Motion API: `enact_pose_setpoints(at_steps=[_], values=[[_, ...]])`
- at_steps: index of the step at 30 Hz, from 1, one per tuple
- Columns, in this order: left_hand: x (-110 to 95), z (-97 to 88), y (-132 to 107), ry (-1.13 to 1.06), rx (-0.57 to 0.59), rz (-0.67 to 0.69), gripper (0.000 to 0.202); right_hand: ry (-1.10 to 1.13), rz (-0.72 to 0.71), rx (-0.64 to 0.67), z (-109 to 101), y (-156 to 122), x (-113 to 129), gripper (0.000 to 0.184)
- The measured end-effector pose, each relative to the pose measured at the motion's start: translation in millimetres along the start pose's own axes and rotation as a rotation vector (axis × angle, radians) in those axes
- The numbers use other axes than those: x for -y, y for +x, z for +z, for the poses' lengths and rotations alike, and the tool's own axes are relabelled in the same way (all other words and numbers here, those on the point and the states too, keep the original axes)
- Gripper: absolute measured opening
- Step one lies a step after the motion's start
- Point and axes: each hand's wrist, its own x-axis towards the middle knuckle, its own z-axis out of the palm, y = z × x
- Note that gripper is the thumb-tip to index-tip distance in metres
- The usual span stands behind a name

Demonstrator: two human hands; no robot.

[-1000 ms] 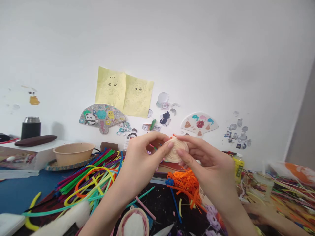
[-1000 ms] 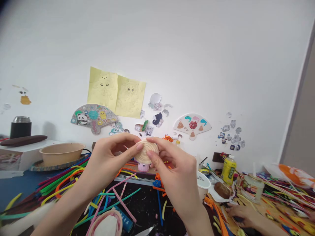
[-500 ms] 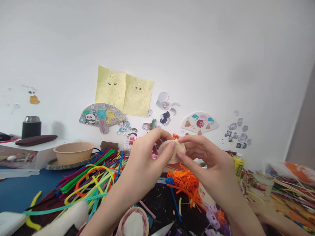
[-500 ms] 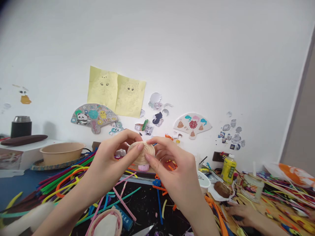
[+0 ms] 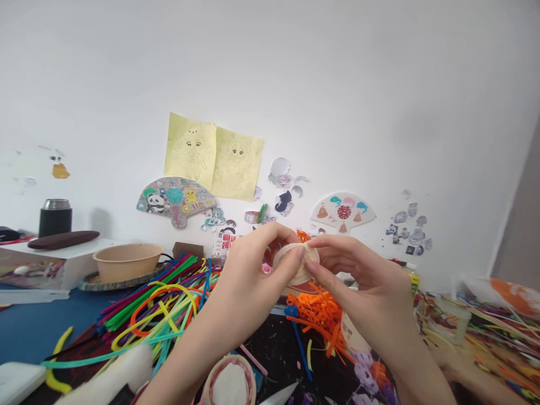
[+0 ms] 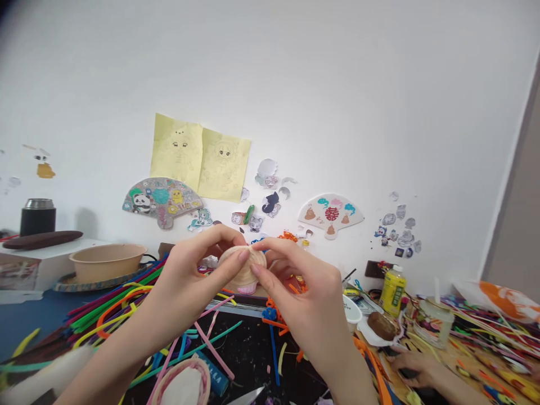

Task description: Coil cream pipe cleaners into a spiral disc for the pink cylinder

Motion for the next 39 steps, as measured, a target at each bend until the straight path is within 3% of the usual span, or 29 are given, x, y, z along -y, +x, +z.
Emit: enact_pose_setpoints(at_steps=[19,39], values=[[-0.5,0.5,-3.4,-0.026,-0.004,0.016,0.012,-0.041,-0.109,-0.101,2.7,-2.1,-1.8,0.022],[-2.0,2.0,-2.7,-0.049,0.027,0.043,0.010,-0.071,-0.141,-0.067,0.4,-2.1,-1.0,0.016]])
